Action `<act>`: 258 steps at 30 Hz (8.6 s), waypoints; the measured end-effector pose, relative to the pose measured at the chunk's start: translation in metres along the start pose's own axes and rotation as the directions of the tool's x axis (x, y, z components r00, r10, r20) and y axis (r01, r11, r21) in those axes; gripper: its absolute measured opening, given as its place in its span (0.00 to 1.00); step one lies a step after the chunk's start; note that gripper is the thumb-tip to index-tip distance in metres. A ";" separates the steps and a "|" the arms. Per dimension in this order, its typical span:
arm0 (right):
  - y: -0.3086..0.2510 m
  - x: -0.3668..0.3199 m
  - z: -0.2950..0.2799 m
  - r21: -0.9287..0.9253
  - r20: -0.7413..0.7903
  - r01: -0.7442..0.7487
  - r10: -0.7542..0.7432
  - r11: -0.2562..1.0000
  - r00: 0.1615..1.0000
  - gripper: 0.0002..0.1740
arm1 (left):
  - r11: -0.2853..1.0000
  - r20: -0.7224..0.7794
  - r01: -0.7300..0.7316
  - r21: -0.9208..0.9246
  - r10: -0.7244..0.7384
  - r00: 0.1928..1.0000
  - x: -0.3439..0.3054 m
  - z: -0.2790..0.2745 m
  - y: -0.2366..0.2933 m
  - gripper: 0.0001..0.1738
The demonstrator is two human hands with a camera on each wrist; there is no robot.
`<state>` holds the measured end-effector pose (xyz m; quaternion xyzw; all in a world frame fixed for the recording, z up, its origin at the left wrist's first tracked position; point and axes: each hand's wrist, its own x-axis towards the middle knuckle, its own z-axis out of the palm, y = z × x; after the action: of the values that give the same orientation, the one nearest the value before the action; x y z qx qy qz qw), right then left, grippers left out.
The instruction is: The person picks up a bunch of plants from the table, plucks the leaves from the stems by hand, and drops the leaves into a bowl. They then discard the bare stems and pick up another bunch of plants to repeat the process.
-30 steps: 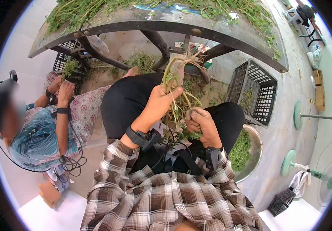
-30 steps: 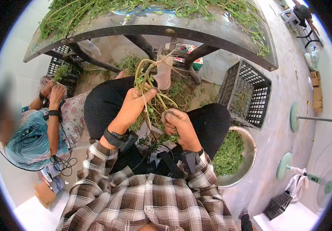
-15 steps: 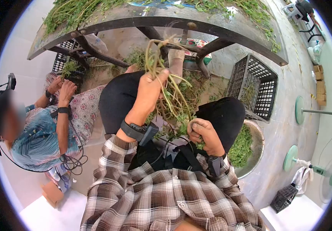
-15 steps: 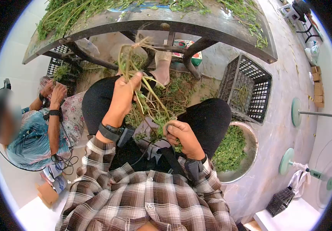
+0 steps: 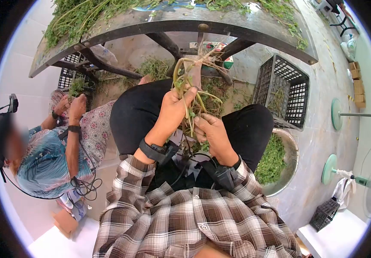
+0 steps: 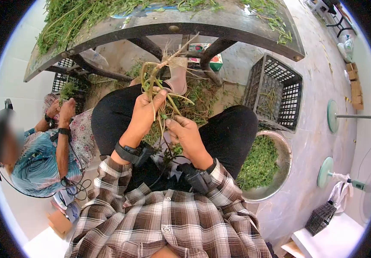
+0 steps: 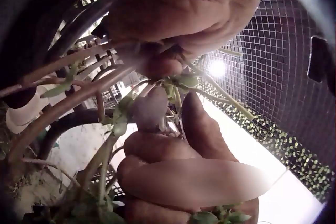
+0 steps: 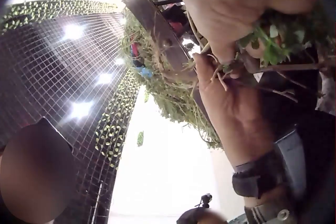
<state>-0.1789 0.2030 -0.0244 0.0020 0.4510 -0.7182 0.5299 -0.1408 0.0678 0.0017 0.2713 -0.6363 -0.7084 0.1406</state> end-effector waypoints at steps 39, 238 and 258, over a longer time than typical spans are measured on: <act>-0.051 -0.159 -0.199 -0.694 -0.629 -0.021 -0.592 0.720 0.505 0.08 | 0.978 -0.157 0.002 -0.210 -0.036 0.987 0.003 -0.007 0.012 0.16; -0.013 -0.029 -0.024 -0.832 0.295 0.514 -0.619 0.209 0.728 0.06 | 0.929 -0.257 -0.137 -0.343 0.047 0.965 0.004 -0.013 0.012 0.12; -0.054 -0.177 -0.226 -0.886 -0.085 -0.424 -0.833 -0.187 0.546 0.14 | 0.912 -0.319 -0.188 -0.364 0.068 0.945 0.003 -0.015 0.020 0.11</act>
<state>-0.2496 0.4860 -0.0380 -0.1830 0.9712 -0.1209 -0.0930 -0.1374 0.0506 0.0203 0.2990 -0.4706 -0.7604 0.3330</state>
